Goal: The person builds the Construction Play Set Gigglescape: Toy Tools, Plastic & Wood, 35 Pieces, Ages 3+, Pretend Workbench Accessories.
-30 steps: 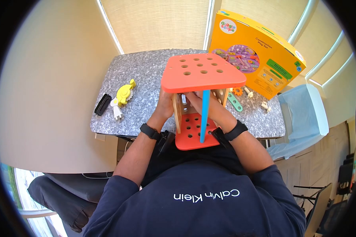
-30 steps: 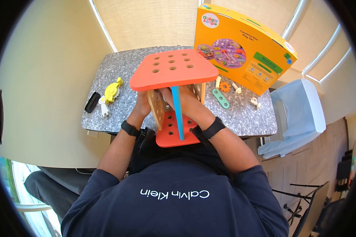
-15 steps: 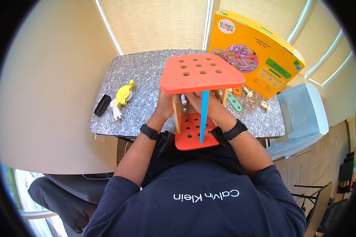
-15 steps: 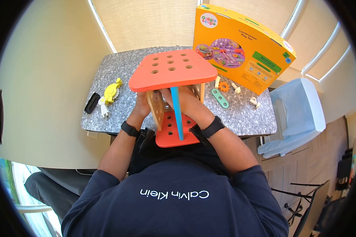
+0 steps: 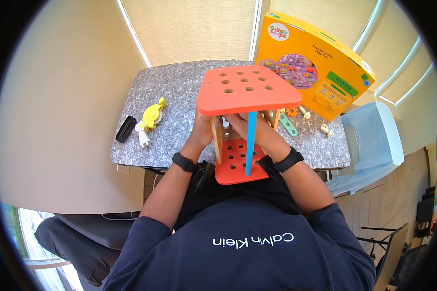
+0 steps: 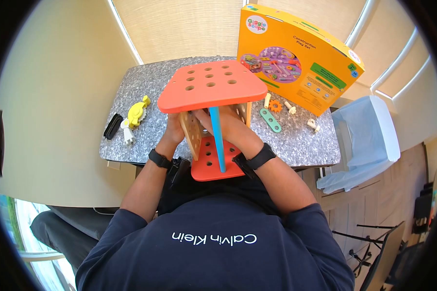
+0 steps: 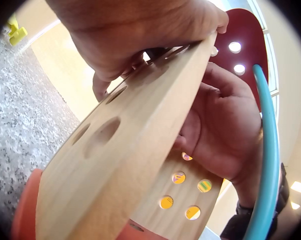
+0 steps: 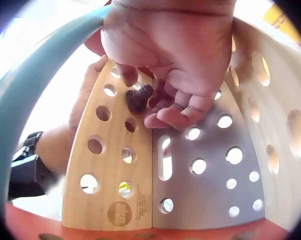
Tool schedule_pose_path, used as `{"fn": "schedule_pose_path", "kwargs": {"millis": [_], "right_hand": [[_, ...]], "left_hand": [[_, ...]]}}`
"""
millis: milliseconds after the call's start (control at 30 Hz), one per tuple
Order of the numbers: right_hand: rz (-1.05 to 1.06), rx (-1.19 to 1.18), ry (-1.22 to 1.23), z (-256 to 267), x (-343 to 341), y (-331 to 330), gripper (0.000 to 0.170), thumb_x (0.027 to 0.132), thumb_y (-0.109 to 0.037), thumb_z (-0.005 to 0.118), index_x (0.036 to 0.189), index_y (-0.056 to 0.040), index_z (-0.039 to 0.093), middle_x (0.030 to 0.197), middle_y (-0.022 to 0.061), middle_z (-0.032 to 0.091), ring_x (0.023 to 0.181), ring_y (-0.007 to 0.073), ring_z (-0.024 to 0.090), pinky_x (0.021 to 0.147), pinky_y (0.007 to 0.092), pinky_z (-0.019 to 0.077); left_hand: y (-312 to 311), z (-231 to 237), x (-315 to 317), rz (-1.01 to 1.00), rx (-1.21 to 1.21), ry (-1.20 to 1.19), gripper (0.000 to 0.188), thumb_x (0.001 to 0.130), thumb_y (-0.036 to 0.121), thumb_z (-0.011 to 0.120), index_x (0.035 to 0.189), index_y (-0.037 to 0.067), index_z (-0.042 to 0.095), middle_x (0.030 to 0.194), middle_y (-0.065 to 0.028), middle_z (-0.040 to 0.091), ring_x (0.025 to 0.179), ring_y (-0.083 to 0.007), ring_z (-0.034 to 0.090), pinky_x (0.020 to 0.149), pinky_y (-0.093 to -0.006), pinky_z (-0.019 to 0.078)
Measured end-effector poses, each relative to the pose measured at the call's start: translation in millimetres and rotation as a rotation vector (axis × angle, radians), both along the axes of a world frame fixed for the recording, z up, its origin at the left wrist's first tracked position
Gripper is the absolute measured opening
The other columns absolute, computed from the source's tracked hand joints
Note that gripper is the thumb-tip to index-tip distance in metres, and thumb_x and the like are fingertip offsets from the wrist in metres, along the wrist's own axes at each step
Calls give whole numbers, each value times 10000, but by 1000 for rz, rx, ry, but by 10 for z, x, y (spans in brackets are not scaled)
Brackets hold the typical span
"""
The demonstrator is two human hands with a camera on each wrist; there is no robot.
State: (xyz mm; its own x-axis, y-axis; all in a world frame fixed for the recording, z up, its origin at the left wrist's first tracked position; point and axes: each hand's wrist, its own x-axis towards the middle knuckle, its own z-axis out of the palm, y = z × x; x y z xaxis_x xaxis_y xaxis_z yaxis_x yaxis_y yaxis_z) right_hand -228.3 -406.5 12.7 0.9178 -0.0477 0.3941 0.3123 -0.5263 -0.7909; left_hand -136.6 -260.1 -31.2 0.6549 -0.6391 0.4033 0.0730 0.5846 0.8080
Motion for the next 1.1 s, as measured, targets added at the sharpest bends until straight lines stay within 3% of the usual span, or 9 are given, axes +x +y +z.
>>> {"fn": "schedule_pose_path", "kwargs": {"millis": [367,567,633,700,767,800,867,967,1100], "right_hand": [[-7,-54,48,61,-50,17,241,1073,-167,577,1201,17,666,1029,93,718,956,189,693,827,353,559],[-51,-99,21,10,-68,39,266,1085,-206,567,1193,17,661,996,86,702,904,183,678,805,352,557],[-58,21,181,73,-71,50,295,1093,-245,561,1214,-1,674,1024,76,703,917,152,680,772,328,560],[-23,34,99,-15,-44,39,308,1099,-275,552,1180,-6,679,977,63,696,877,136,673,731,316,556],[14,48,18,-44,-42,54,328,1106,-305,542,1146,-11,683,930,51,688,838,120,666,690,304,553],[8,70,44,-56,-53,67,345,1110,-331,532,1103,-18,677,879,39,673,796,112,650,665,290,542],[1,92,71,-44,-57,71,368,1114,-357,522,1059,-25,671,828,28,658,755,103,633,639,276,531],[7,119,158,-2,-43,42,409,1118,-391,499,1009,-29,655,783,22,640,709,101,615,630,267,526],[58,225,242,71,-86,57,413,1103,-402,511,982,-34,657,780,22,645,684,100,610,609,262,526]], "left_hand": [[52,-46,-37,23,78,82,648,1012,555,616,1383,30,546,1300,-79,628,1183,-174,625,956,-357,539],[32,-97,13,-41,15,75,685,998,576,629,1399,29,531,1301,-87,626,1202,-182,622,988,-373,538],[48,-49,-36,-42,28,102,678,1000,565,629,1402,29,528,1305,-87,624,1203,-182,624,963,-372,556],[36,-46,-44,-38,40,129,671,1002,555,629,1405,29,525,1308,-88,622,1204,-181,626,938,-370,575],[3,-72,-15,-8,-42,78,646,1000,531,635,1379,19,527,1262,-122,642,1080,-209,697,790,-364,629],[13,-90,-12,-7,-43,79,646,1000,531,635,1379,19,527,1262,-122,642,1080,-209,697,790,-364,629],[30,-9,-57,-30,4,80,628,988,529,647,1329,13,536,1126,-142,683,890,-231,742,633,-364,636],[28,-50,-23,-119,-7,127,630,975,543,665,1285,9,540,990,-147,701,739,-243,736,576,-364,622],[26,-33,-59,-118,-9,143,652,965,567,675,1273,7,542,945,-142,704,716,-240,732,578,-357,620]]}}
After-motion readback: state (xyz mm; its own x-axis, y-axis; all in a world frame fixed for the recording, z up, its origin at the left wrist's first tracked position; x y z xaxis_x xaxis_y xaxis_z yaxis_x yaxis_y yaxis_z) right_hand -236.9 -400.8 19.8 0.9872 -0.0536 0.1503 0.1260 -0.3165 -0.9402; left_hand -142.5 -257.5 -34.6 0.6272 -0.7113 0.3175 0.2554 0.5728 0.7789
